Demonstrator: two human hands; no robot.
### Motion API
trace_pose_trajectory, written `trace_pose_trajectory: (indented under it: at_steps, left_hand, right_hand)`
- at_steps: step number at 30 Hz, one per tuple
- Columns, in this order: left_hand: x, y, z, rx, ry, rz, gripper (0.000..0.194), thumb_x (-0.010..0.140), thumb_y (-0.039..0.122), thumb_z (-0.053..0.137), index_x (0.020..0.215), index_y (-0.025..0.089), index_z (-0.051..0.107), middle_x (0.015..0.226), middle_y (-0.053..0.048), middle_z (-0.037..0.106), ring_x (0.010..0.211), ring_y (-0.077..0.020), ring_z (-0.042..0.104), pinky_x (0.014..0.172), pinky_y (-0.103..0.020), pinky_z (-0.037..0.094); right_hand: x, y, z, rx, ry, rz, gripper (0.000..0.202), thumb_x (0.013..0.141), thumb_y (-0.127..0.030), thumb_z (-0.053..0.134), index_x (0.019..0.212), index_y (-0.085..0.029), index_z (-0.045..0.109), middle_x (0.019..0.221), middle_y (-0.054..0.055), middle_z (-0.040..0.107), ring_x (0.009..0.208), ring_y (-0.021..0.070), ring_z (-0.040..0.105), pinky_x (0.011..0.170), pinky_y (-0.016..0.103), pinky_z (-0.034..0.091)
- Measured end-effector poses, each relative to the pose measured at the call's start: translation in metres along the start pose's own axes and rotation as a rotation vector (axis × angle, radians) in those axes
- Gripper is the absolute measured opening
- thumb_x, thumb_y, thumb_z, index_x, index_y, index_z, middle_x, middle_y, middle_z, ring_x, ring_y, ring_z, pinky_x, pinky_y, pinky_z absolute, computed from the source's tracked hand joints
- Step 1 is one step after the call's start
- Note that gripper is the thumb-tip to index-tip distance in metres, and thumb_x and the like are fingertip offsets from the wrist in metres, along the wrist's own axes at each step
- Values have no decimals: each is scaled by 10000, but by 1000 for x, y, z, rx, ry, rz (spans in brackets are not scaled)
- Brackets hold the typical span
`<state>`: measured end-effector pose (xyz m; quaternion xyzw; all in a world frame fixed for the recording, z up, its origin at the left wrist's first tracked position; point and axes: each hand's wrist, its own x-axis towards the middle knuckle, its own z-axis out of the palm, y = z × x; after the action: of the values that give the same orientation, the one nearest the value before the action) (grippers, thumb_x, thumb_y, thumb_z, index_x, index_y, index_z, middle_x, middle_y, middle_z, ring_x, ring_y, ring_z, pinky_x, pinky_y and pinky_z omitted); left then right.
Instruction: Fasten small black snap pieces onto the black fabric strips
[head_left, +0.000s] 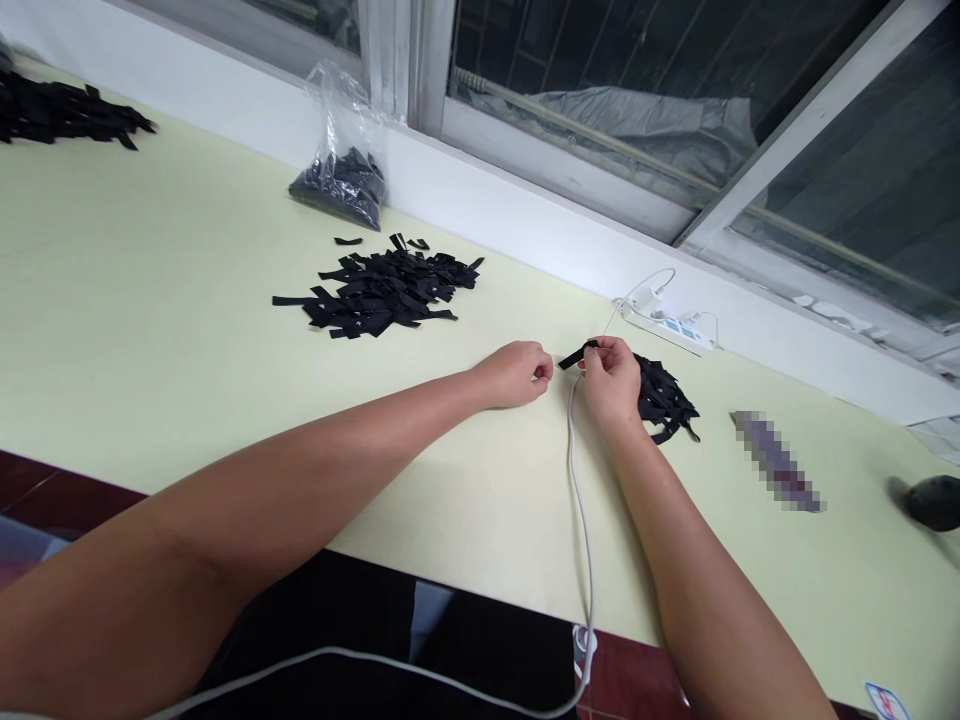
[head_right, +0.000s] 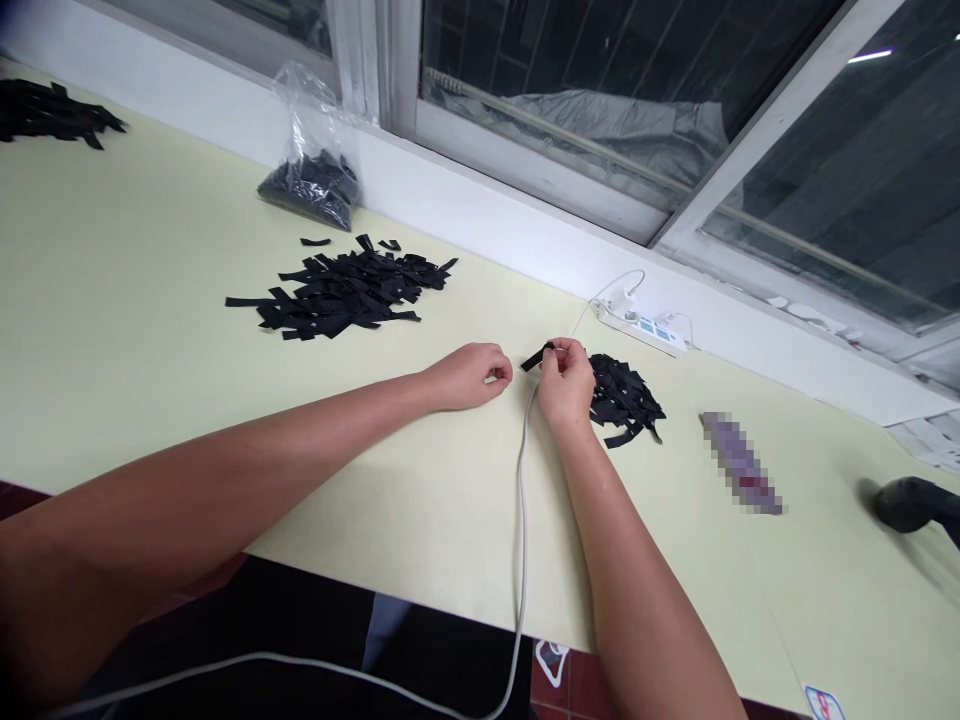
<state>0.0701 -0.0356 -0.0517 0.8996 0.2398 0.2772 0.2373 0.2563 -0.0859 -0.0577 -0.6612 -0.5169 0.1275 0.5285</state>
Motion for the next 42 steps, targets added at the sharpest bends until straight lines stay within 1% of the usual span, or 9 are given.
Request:
trace_pose_trajectory:
  at_steps: [4, 9, 11, 15, 18, 24, 28, 38, 42]
  left_hand:
    - [-1, 1, -1, 16, 1, 13, 152, 809, 145, 546, 858, 161, 689, 904, -71, 648, 782, -175, 591, 746, -304, 470]
    - [-1, 0, 0, -56, 57, -11, 296, 874, 119, 445, 1060, 147, 673, 1071, -94, 647, 913, -177, 618, 845, -304, 486]
    - [-1, 0, 0, -62, 41, -28, 288, 891, 135, 444, 1039, 157, 690, 1049, -88, 656, 915, -178, 622, 849, -307, 486]
    - [1, -1, -2, -24, -26, -16, 158, 854, 226, 588, 893, 173, 732, 943, -70, 668, 830, -182, 619, 789, -312, 481]
    - [3, -3, -4, -25, -33, -62, 123, 831, 206, 618, 806, 179, 736, 854, -52, 672, 754, -166, 605, 740, -305, 467]
    - [4, -5, -6, 62, 20, -106, 132, 802, 279, 683, 855, 159, 699, 879, -67, 652, 761, -180, 578, 695, -305, 429]
    - [4, -3, -6, 79, -7, -126, 131, 827, 277, 654, 774, 162, 688, 825, -61, 651, 729, -177, 561, 678, -305, 408]
    - [4, -1, -11, 111, -54, -88, 173, 852, 270, 615, 772, 169, 731, 764, -68, 681, 712, -185, 590, 683, -303, 424]
    - [2, 1, -14, 140, -82, -44, 192, 855, 211, 557, 785, 177, 732, 815, -68, 710, 773, -195, 626, 720, -302, 446]
  right_hand:
    - [0, -2, 1, 3, 48, 4, 251, 818, -414, 559, 987, -230, 590, 815, 16, 643, 714, 191, 628, 696, 347, 501]
    - [-1, -3, 1, -1, 46, 7, 238, 819, -402, 571, 978, -228, 601, 825, 20, 657, 714, 187, 624, 710, 351, 504]
    - [-1, -3, 1, -3, 40, 4, 244, 819, -406, 575, 982, -226, 605, 821, 21, 658, 712, 187, 622, 708, 349, 503]
    - [-1, -1, 2, -8, 28, 1, 249, 818, -410, 577, 983, -226, 612, 813, 22, 659, 734, 195, 628, 709, 346, 502]
    - [-1, 0, 3, -5, 16, 1, 246, 819, -404, 582, 988, -228, 615, 815, 20, 664, 728, 193, 626, 708, 346, 505]
    - [-2, -1, 4, 2, 9, -8, 241, 817, -400, 586, 977, -222, 617, 801, 18, 662, 714, 189, 626, 722, 350, 502]
    - [-3, -3, 4, -2, 0, -6, 236, 814, -395, 587, 973, -223, 618, 795, 16, 664, 716, 194, 632, 721, 354, 502]
    - [-4, -2, 3, 13, -28, -9, 240, 819, -388, 581, 987, -220, 618, 809, 20, 669, 738, 194, 646, 743, 366, 505]
    - [-4, -2, 4, 11, -30, -4, 252, 815, -396, 585, 989, -217, 624, 809, 16, 669, 731, 190, 641, 741, 366, 508]
